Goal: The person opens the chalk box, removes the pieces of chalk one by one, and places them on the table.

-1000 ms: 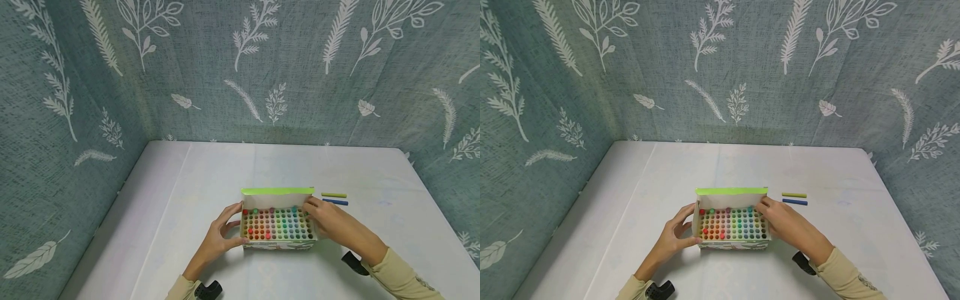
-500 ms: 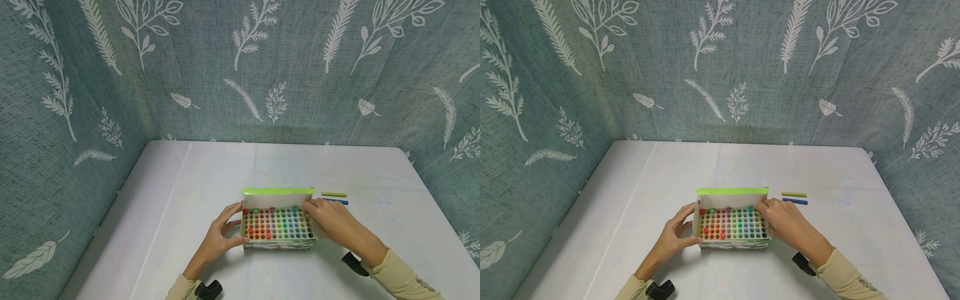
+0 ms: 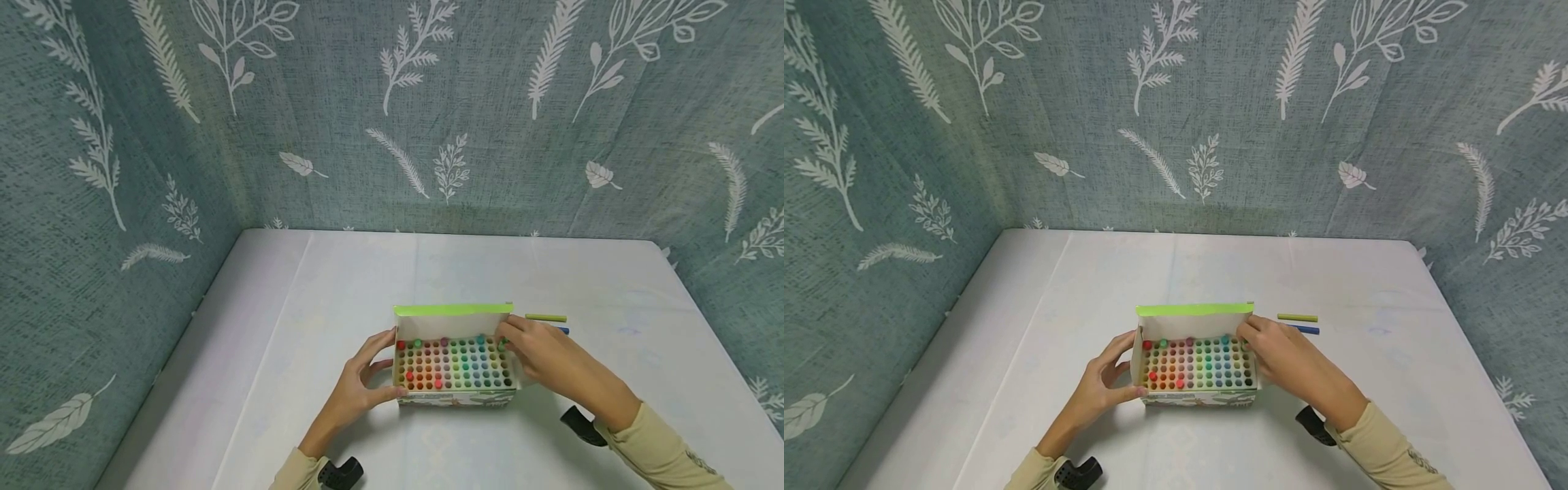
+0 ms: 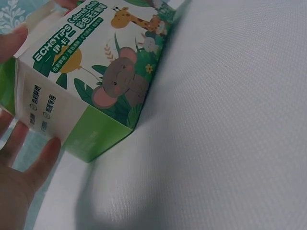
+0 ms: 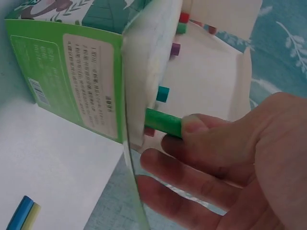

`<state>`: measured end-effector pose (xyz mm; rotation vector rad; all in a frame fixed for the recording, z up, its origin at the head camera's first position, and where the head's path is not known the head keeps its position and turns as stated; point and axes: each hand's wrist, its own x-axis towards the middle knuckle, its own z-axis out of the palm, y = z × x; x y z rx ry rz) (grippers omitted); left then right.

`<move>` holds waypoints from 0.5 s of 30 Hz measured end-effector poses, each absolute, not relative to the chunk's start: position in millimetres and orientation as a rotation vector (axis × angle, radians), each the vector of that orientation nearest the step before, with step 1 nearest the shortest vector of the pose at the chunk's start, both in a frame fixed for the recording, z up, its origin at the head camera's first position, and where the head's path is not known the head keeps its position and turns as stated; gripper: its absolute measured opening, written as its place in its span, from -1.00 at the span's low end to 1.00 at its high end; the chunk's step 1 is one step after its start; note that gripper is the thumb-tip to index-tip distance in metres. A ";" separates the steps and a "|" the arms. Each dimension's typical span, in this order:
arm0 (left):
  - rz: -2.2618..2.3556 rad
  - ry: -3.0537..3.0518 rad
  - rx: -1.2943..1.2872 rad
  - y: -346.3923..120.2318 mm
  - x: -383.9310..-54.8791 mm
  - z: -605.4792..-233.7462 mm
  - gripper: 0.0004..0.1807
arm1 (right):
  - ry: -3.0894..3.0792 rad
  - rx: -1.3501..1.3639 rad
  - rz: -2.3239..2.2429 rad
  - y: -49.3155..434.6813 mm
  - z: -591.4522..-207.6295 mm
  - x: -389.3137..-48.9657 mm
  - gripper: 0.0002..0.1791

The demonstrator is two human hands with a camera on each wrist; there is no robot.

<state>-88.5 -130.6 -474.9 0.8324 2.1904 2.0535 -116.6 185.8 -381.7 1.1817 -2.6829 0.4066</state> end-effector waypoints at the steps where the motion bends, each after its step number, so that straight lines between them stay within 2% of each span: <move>1: 2.054 2.188 0.831 -130.4 -88.6 -475.0 -0.06 | -2.681 1.185 0.407 185.9 -381.2 -116.6 -0.63; 15: 2.068 2.161 0.827 -128.5 -88.5 -473.9 -0.07 | -2.512 1.173 0.519 195.7 -358.2 -115.1 -0.65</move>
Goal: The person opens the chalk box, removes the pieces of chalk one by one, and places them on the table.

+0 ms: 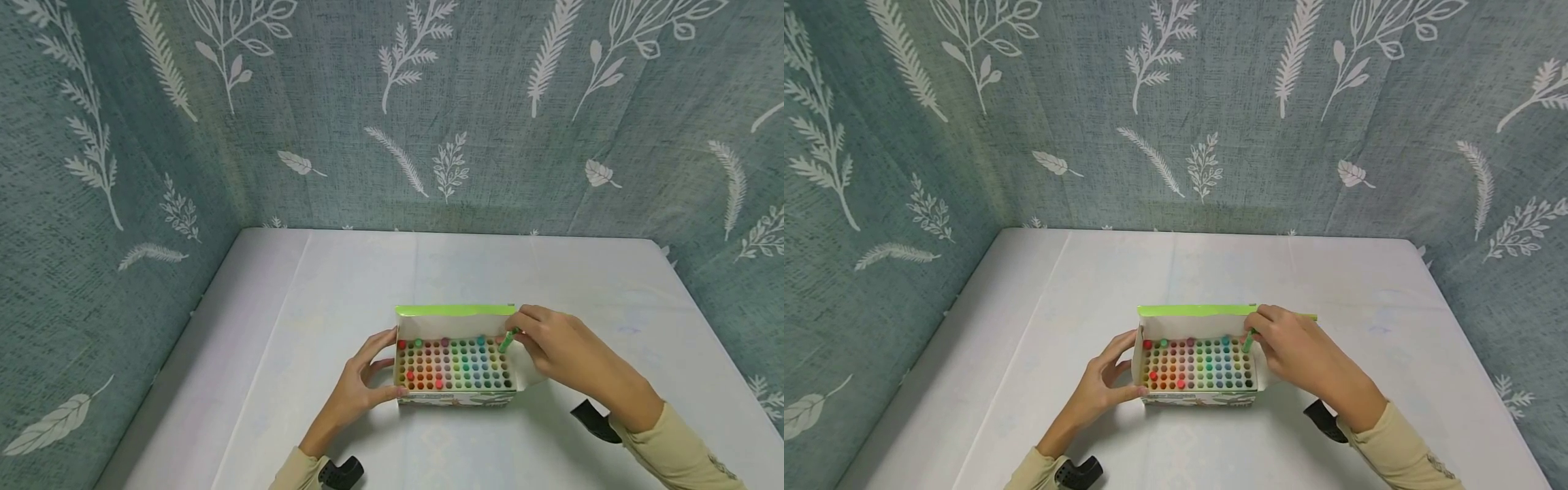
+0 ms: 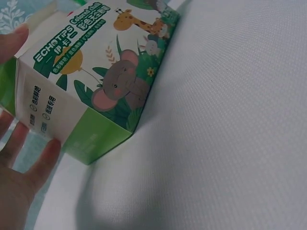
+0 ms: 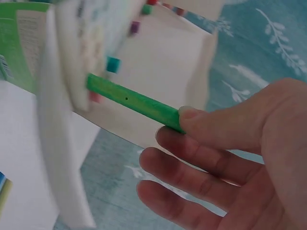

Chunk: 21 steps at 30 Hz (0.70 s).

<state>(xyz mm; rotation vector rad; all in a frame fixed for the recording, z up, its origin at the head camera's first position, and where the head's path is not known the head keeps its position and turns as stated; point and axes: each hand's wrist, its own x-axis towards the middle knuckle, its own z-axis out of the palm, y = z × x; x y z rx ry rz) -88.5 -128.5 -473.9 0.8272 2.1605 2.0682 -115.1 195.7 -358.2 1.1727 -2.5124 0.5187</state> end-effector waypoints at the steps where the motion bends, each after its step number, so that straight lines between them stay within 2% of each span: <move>1: 2.067 2.161 0.832 -128.2 -88.5 -473.4 -0.07 | -2.505 1.168 0.535 197.8 -355.7 -115.1 -0.65; 21: 2.043 2.190 0.834 -127.4 -89.1 -474.7 -0.07 | -2.434 0.949 0.948 242.7 -331.7 -113.8 -0.62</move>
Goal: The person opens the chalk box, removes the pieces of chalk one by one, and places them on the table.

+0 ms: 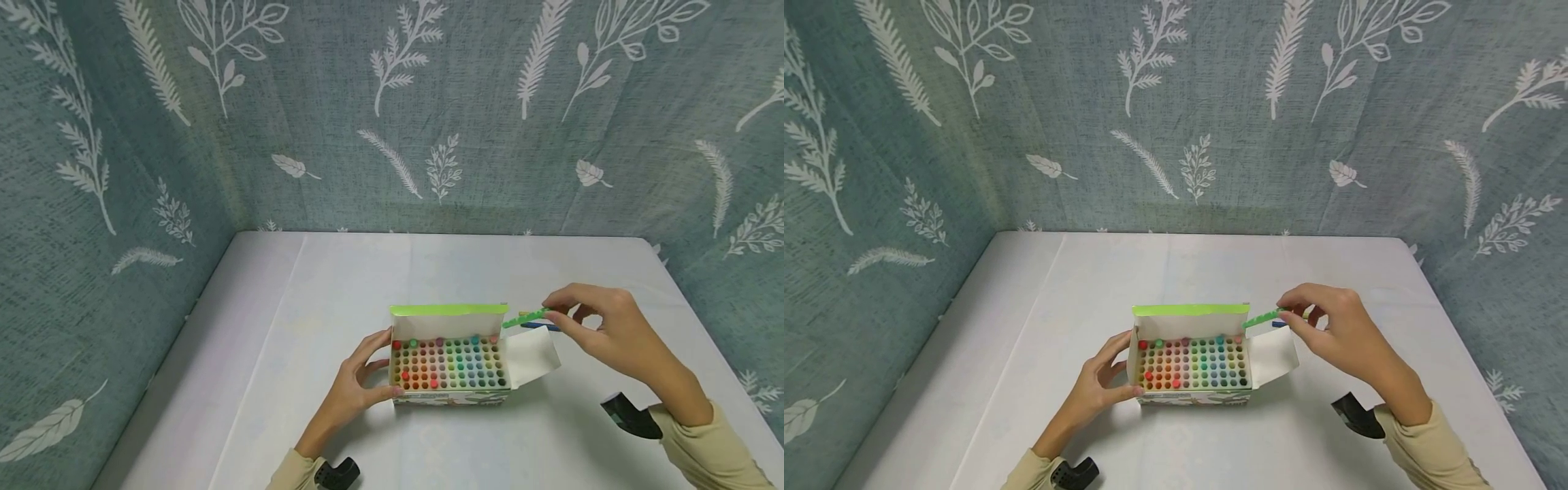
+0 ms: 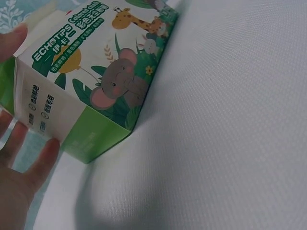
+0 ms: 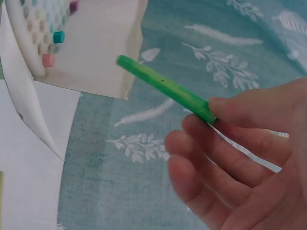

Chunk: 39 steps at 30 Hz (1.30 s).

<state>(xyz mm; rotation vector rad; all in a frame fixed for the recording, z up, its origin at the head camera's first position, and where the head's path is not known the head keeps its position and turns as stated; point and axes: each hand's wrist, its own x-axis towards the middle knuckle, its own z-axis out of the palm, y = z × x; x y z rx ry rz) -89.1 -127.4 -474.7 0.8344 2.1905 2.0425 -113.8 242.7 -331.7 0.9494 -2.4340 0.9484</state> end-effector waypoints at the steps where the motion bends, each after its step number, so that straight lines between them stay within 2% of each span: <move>1: 2.043 2.189 0.831 -127.4 -89.0 -474.6 -0.06 | -2.439 0.924 0.959 244.7 -331.8 -113.6 -0.62; 13: 2.046 2.182 0.834 -128.1 -89.7 -476.4 -0.06 | -2.472 0.684 1.314 267.8 -340.9 -109.5 -0.73; 22: 2.047 2.178 0.842 -128.3 -89.7 -476.7 -0.07 | -2.458 0.482 1.411 278.3 -351.1 -106.8 -0.80; 39: 2.048 2.182 0.840 -128.1 -89.3 -477.4 -0.06 | -2.347 0.241 1.754 294.6 -396.9 -113.9 -0.82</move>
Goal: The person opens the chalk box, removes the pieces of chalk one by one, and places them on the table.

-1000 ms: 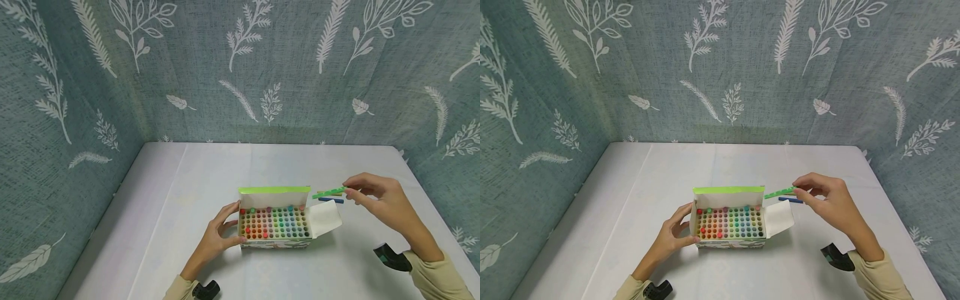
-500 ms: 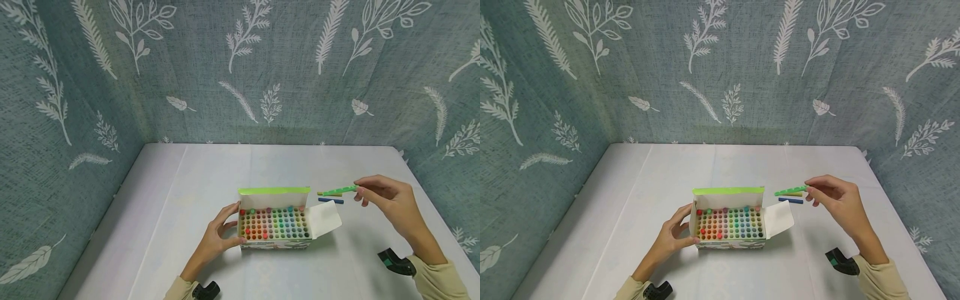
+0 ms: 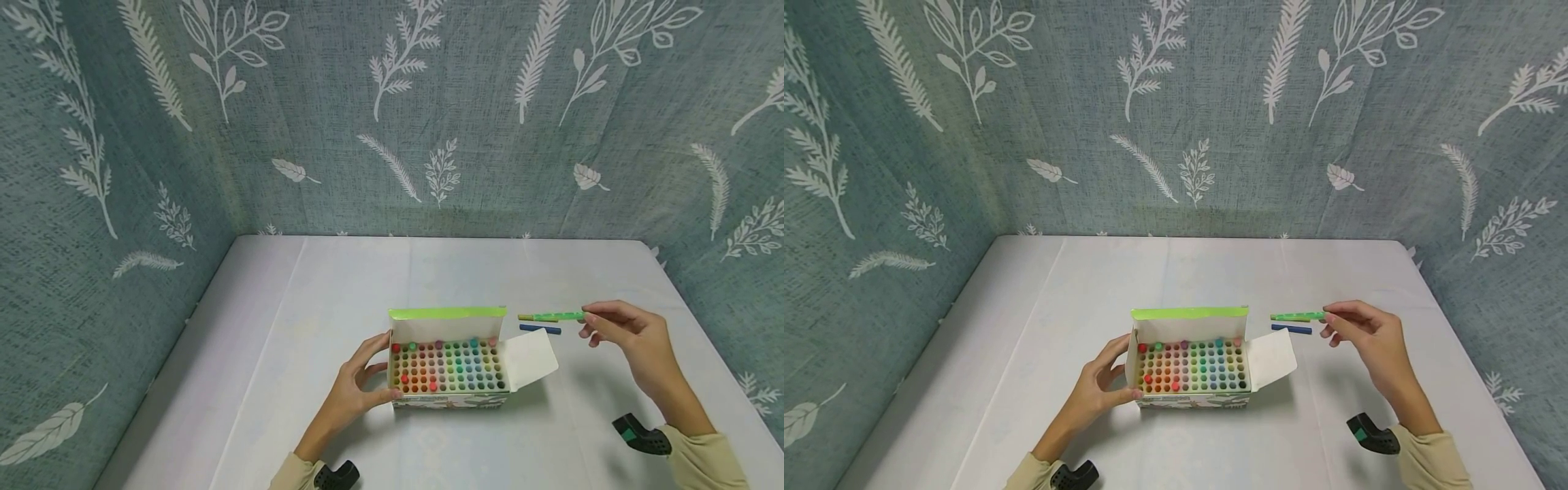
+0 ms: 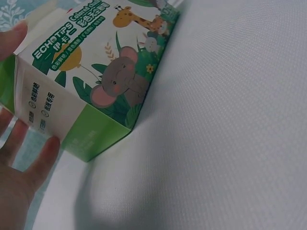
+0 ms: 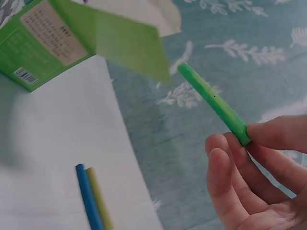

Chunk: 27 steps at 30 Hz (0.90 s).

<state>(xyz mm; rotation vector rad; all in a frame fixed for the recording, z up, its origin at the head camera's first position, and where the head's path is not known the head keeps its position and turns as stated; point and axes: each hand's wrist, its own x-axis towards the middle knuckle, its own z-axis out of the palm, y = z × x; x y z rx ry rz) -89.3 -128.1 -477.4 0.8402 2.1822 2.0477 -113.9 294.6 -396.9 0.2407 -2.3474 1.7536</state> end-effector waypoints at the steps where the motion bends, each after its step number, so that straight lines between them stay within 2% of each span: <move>1: 2.047 2.183 0.839 -128.2 -89.2 -477.4 -0.06 | -2.337 0.224 1.778 295.0 -399.7 -114.5 -0.82; 10: 2.050 2.183 0.829 -128.4 -89.8 -477.7 -0.05 | -2.303 0.101 1.954 302.7 -427.9 -120.0 -0.74; 17: 2.056 2.173 0.842 -128.1 -89.2 -477.1 -0.05 | -2.429 -0.081 1.949 308.0 -452.5 -125.5 -0.58; 19: 2.055 2.177 0.844 -128.1 -88.8 -476.4 -0.06 | -2.425 -0.120 1.998 307.0 -455.7 -125.8 -0.59; 24: 2.056 2.178 0.836 -127.8 -87.8 -474.7 -0.06 | -2.372 -0.189 2.161 304.1 -458.8 -125.0 -0.76; 27: 2.056 2.177 0.824 -128.0 -88.0 -474.7 -0.06 | -2.385 -0.235 2.179 303.7 -461.8 -125.5 -0.78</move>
